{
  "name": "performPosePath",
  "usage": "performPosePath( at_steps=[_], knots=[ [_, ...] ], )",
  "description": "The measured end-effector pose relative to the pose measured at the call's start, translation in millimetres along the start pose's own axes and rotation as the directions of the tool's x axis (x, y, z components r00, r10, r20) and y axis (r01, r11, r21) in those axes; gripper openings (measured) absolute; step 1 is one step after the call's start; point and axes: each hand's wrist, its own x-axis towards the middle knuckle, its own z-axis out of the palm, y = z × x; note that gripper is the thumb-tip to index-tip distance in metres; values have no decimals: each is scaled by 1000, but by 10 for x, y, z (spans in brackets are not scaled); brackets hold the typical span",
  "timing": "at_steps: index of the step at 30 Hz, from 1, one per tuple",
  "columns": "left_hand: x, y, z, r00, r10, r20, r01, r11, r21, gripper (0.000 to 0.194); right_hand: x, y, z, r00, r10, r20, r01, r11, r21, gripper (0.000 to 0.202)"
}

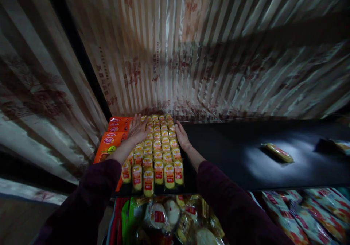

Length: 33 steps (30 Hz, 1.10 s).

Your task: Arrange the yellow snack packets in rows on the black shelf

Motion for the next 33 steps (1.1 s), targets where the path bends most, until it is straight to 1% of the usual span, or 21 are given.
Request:
performPosePath(
  at_steps=[1, 3, 6, 9, 12, 15, 19, 22, 24, 26, 29, 33],
  knots=[
    [62, 95, 39, 1000, 4, 23, -4, 1000, -16, 55, 31, 14, 16, 1000, 2, 1, -2, 1000, 3, 60],
    [174, 268, 146, 997, -22, 80, 27, 998, -54, 57, 84, 53, 43, 1000, 5, -5, -5, 1000, 22, 61],
    [270, 431, 348, 992, -16, 121, 24, 998, -62, 60, 140, 117, 82, 999, -32, 0, 32, 998, 47, 59],
    [290, 475, 512, 991, 12, 135, -3, 997, -71, 60, 162, 149, 122, 995, -86, 48, 83, 995, 61, 57],
    [290, 455, 590, 991, -7, 137, 17, 998, -67, 60, 157, 135, 151, 991, -88, 102, 81, 994, 71, 57],
    [294, 419, 615, 993, -23, 120, 31, 997, -64, 61, 140, 103, 164, 990, -63, 128, 55, 996, 66, 56],
    [295, 384, 650, 996, -1, 84, 6, 998, -67, 60, 128, 79, 167, 989, -61, 138, 54, 997, 55, 55],
    [293, 390, 656, 996, -11, 85, 17, 997, -72, 60, 127, 68, 164, 987, -52, 152, 48, 998, 33, 53],
    [289, 414, 627, 995, -32, 93, 40, 996, -78, 60, 127, 62, 160, 986, -50, 162, 49, 999, 12, 52],
    [279, 450, 570, 992, -52, 113, 61, 996, -72, 60, 125, 58, 158, 986, -53, 156, 54, 999, -2, 51],
    [261, 513, 466, 980, -73, 182, 80, 996, -28, 60, 122, 56, 161, 988, -46, 144, 45, 999, 8, 52],
    [252, 575, 370, 963, -98, 249, 88, 995, 49, 62, 121, 43, 154, 983, -3, 185, -13, 997, 82, 56]
  ],
)
